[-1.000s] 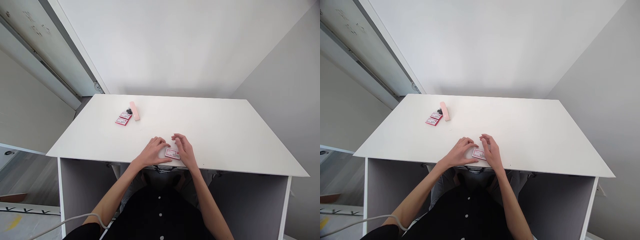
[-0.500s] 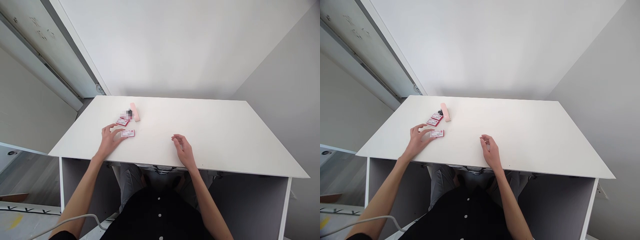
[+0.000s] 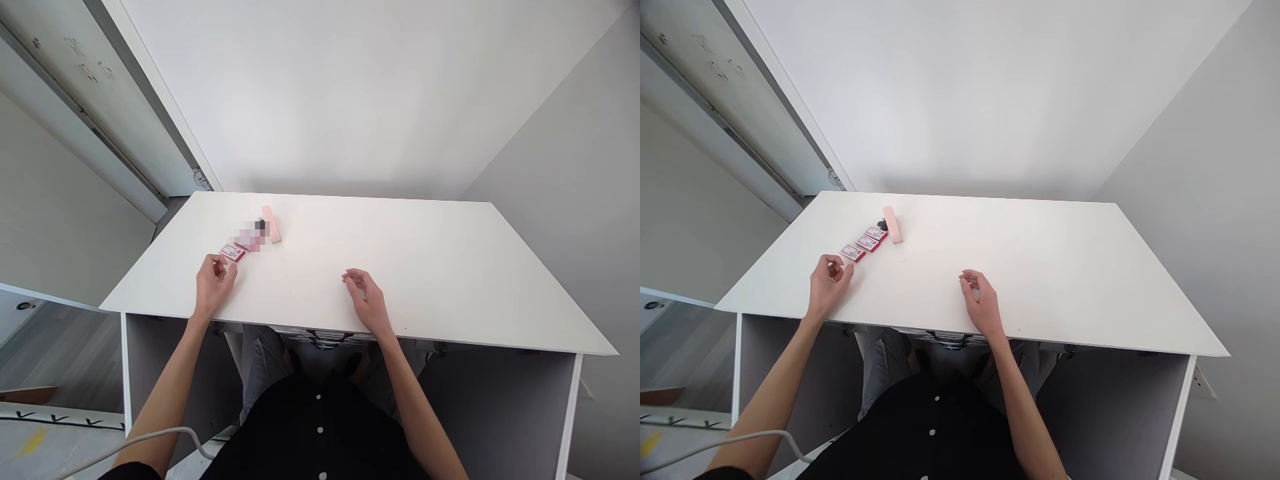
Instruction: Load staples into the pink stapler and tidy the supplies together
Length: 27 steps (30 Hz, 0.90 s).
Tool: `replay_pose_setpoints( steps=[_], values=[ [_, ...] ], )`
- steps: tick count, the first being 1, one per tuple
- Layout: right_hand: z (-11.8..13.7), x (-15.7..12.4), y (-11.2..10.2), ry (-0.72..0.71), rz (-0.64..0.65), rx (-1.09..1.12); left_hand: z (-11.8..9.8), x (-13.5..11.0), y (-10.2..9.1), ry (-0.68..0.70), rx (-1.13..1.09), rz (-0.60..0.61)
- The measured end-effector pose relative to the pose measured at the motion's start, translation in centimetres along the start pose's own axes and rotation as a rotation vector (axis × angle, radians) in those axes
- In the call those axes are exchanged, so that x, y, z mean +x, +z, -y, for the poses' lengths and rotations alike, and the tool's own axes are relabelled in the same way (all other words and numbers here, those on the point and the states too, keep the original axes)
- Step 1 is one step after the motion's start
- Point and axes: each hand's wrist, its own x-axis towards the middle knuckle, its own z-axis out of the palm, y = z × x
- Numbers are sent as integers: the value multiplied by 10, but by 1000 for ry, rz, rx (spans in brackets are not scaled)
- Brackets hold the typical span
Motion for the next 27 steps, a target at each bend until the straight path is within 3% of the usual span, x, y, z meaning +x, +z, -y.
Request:
replay_pose_setpoints(
  steps=[6,11,27],
  values=[
    [3,-1,-1,13,54,-25,-33,-21,24,-154,-277,272],
    [7,-2,0,13,80,-12,-56,-36,43,-126,-298,400],
    [3,-4,2,0,135,-110,-53,-44,47,-137,-290,308]
  ],
)
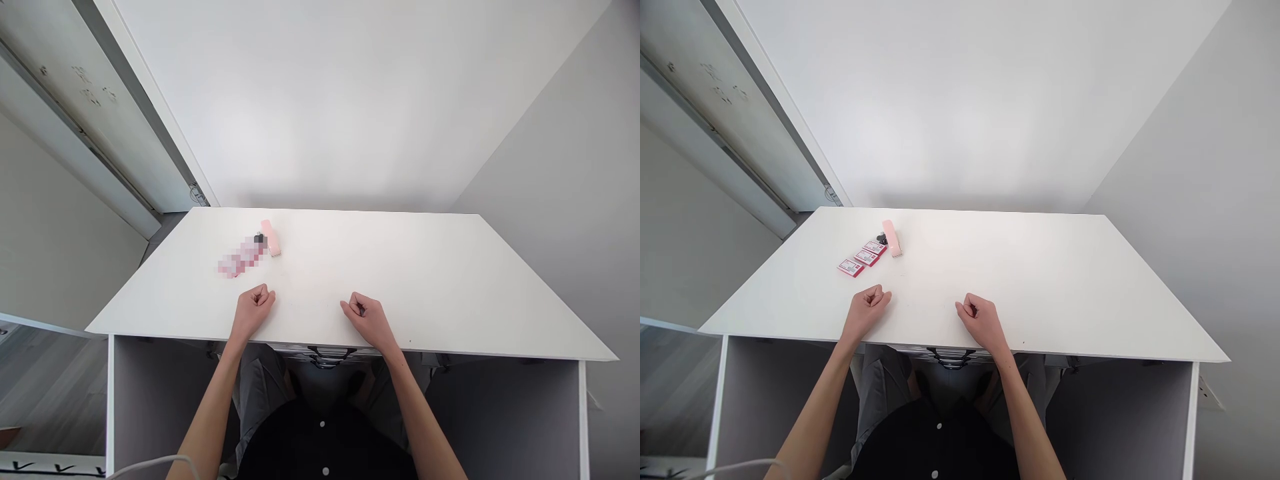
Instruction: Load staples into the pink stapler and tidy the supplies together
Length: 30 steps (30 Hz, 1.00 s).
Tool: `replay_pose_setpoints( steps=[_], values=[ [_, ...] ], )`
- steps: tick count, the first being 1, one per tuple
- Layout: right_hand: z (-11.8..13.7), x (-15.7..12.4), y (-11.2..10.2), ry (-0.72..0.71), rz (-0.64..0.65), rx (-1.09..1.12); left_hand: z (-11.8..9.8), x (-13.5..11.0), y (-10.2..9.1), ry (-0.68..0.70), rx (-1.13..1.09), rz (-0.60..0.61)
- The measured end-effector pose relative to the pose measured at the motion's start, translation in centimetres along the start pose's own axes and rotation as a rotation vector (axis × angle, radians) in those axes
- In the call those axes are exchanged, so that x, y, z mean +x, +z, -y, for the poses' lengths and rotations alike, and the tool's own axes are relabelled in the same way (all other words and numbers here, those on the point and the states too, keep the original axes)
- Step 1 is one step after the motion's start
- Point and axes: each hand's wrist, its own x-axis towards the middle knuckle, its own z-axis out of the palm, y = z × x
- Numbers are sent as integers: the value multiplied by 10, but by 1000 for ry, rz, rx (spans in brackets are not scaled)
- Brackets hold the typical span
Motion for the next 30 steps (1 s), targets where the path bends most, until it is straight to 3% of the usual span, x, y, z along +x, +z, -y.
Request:
replay_pose_setpoints(
  steps=[30],
  values=[
    [-4,0,5,-8,1,-23,-2,-2,-2,11,84,-18]
  ],
)
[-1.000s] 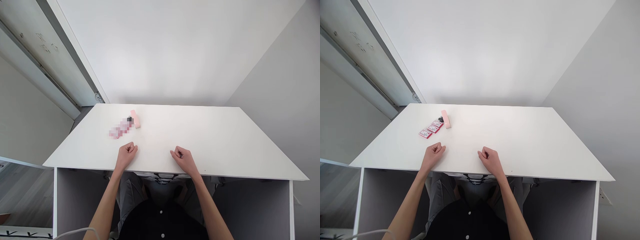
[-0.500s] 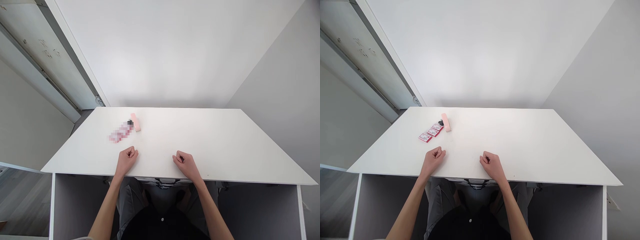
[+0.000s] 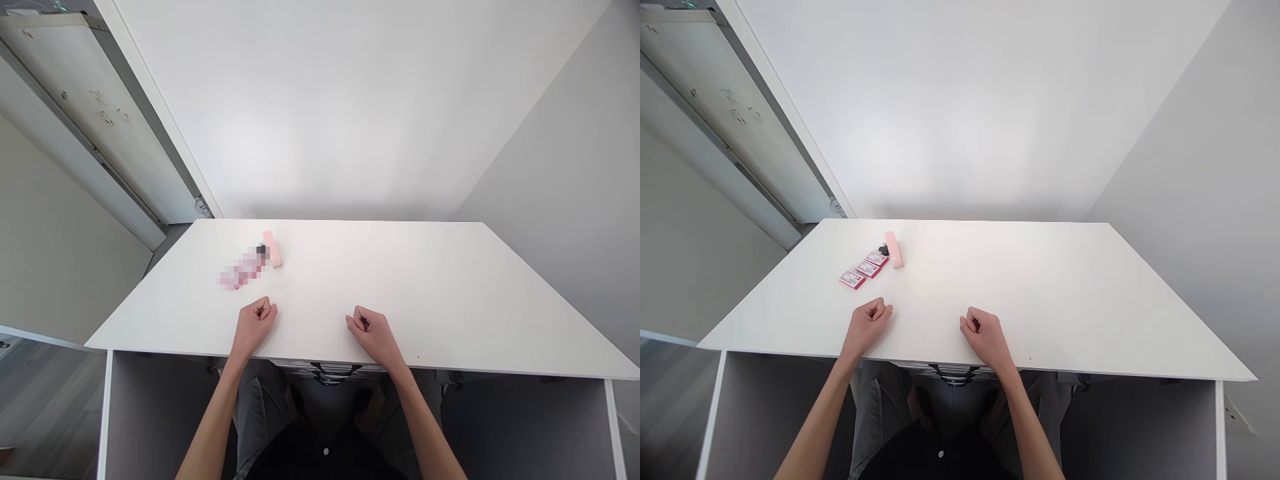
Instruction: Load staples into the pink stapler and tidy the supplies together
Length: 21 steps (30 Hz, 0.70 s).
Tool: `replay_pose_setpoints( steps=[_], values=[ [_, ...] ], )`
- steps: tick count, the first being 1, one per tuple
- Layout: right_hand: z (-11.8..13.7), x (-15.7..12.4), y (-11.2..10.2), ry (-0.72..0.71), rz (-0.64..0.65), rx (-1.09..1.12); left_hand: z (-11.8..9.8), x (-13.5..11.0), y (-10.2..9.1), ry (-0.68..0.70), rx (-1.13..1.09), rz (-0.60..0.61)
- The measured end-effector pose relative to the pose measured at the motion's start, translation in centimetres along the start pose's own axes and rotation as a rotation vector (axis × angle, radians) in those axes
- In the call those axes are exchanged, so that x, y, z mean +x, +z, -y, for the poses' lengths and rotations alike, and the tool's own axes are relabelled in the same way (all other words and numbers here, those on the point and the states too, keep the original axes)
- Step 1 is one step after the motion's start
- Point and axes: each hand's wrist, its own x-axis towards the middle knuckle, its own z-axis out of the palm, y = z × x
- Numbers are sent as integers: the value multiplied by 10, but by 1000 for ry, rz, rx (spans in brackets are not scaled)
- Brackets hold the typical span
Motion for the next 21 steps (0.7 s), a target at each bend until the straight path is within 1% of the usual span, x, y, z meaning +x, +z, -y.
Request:
replay_pose_setpoints(
  steps=[11,21],
  values=[
    [1,1,2,-10,-5,-12,0,2,-1,-35,1,13],
    [-1,-2,2,16,27,-3,-4,-1,-1,-68,-5,4]
  ],
)
